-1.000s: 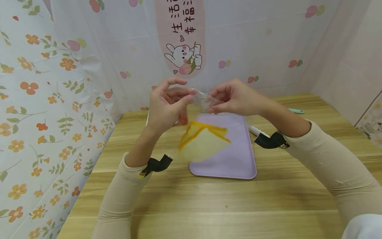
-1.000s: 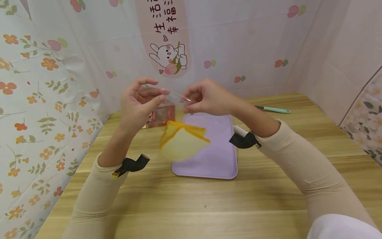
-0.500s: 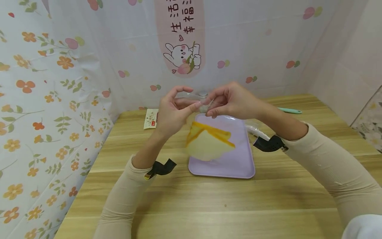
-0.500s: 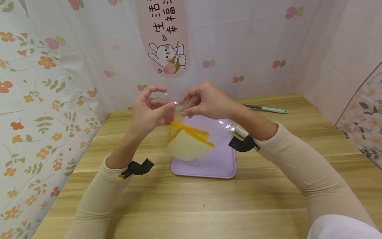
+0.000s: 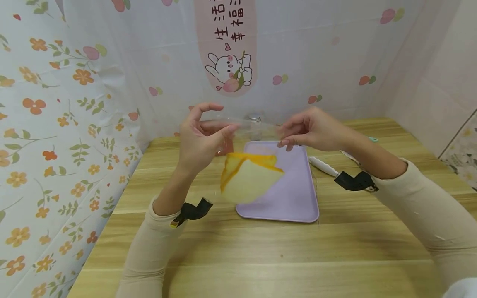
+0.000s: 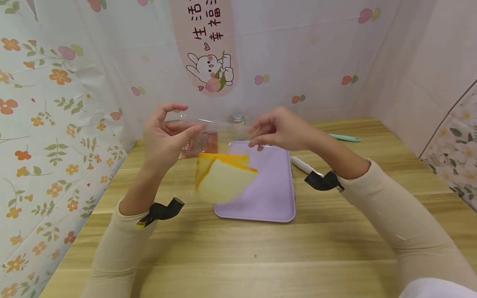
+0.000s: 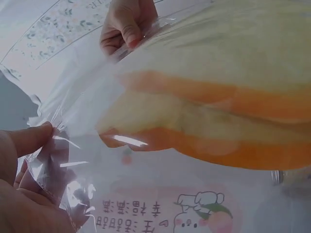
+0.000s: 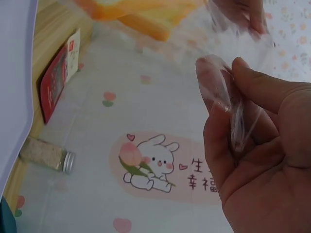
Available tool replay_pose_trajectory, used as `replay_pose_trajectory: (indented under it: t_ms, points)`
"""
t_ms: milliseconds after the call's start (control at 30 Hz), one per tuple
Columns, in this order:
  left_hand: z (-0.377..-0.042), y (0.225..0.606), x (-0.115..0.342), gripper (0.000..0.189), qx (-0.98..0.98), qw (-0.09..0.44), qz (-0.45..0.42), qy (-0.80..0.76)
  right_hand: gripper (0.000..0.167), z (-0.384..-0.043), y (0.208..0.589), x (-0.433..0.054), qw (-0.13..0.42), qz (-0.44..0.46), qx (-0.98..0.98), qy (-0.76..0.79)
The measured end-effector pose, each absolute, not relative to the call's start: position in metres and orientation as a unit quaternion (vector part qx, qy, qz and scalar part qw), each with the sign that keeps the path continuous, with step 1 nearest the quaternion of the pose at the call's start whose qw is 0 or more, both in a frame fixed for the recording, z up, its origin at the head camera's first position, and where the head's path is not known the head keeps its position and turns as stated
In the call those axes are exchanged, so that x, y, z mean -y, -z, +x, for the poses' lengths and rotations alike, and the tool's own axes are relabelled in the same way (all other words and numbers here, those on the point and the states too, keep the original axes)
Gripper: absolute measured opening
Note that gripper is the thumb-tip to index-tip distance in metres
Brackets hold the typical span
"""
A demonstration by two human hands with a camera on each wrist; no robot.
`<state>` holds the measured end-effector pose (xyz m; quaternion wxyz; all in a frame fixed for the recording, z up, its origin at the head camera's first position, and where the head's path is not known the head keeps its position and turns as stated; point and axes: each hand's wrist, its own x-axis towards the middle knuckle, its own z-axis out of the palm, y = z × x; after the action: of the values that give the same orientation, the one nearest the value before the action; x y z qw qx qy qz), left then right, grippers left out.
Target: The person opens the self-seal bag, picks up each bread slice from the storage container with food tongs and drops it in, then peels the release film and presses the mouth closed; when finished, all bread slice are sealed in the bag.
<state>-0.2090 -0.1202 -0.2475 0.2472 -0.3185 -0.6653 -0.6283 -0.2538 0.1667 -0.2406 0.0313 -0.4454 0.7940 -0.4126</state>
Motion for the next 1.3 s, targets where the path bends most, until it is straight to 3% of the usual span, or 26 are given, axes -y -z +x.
replay_pose_trajectory:
  t_ms: [300, 433, 600, 800, 967, 1133, 1300]
  points:
    - [-0.206, 0.256, 0.127, 0.033, 0.642, 0.262, -0.341, 0.635, 0.027, -0.253, 0.253, -0.184, 0.018, -0.473, -0.762, 0.443]
    - [-0.207, 0.260, 0.130, 0.036, 0.615, 0.263, -0.357, 0.652, 0.031, -0.253, 0.256, -0.187, -0.021, -0.480, -0.744, 0.463]
    - [-0.215, 0.266, 0.135, 0.042, 0.571, 0.307, -0.406, 0.644, 0.021, -0.253, 0.262, -0.180, -0.094, -0.482, -0.684, 0.540]
    - [-0.223, 0.273, 0.141, 0.029, 0.531, 0.371, -0.447, 0.617, 0.015, -0.253, 0.273, -0.162, -0.172, -0.430, -0.647, 0.606]
    - [-0.224, 0.278, 0.146, 0.004, 0.582, 0.384, -0.432, 0.572, 0.025, -0.256, 0.284, -0.154, -0.199, -0.397, -0.664, 0.602]
    - [-0.222, 0.282, 0.155, 0.026, 0.677, 0.405, -0.403, 0.464, 0.020, -0.259, 0.286, -0.150, -0.194, -0.375, -0.689, 0.588]
    - [-0.221, 0.292, 0.167, 0.061, 0.735, 0.359, -0.435, 0.376, 0.018, -0.266, 0.288, -0.149, -0.162, -0.370, -0.711, 0.576]
